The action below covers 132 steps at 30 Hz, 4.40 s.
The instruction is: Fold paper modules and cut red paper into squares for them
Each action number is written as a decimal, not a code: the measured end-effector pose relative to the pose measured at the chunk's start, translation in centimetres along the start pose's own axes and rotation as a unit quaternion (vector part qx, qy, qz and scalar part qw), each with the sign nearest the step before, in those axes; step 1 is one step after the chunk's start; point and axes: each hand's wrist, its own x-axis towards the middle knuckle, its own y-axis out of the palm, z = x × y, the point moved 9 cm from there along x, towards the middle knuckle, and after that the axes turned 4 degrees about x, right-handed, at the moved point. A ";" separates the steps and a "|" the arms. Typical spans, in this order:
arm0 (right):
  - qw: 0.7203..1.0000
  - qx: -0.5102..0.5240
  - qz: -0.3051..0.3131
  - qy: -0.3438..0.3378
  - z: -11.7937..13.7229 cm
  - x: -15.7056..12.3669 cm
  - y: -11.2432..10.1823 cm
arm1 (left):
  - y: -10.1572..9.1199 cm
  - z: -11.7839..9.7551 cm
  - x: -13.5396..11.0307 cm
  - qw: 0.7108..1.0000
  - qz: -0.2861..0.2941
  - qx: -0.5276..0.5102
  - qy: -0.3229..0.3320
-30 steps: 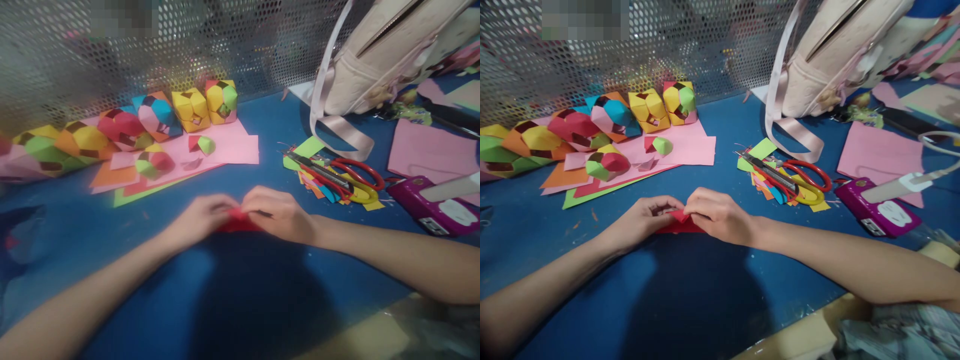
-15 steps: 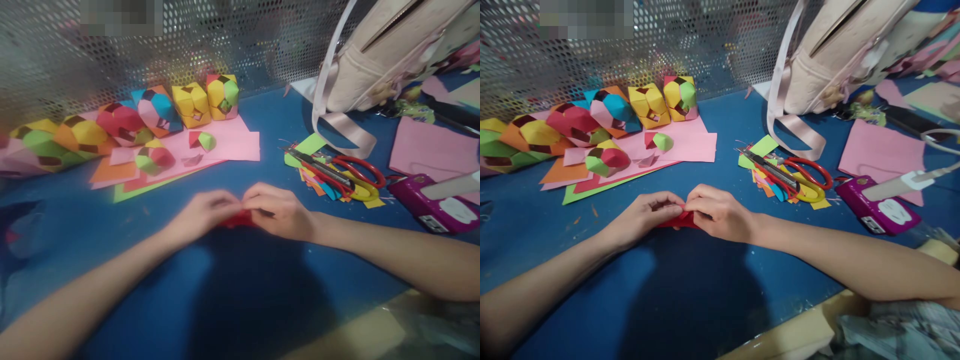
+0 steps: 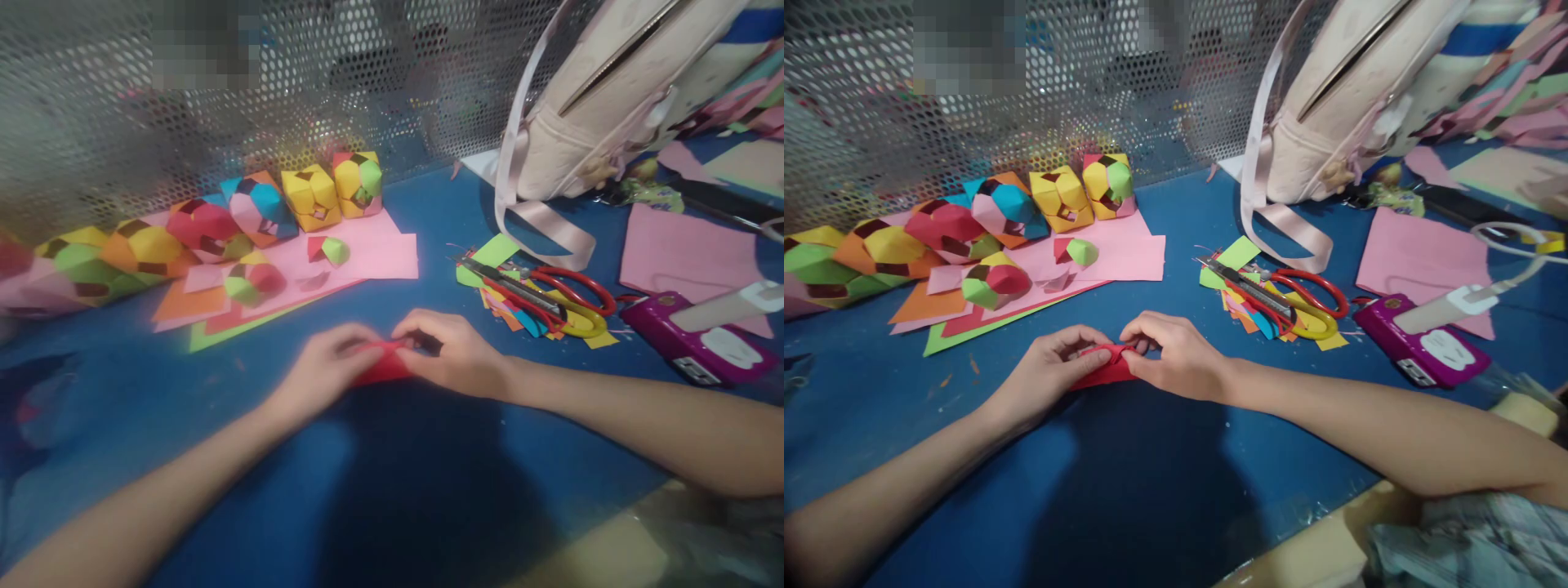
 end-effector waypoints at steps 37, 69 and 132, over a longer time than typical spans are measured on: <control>0.979 0.100 0.041 0.172 -2.4 -0.1 0.7 | 0.0 -1.8 -1.0 0.986 -0.067 0.116 0.100; 0.987 0.058 -0.008 0.147 -2.2 0.0 -0.2 | -0.6 -0.4 -0.4 0.996 -0.021 0.090 0.002; 0.988 0.061 0.009 0.139 -2.1 0.3 0.2 | 1.4 1.2 -0.4 0.979 0.047 -0.163 -0.112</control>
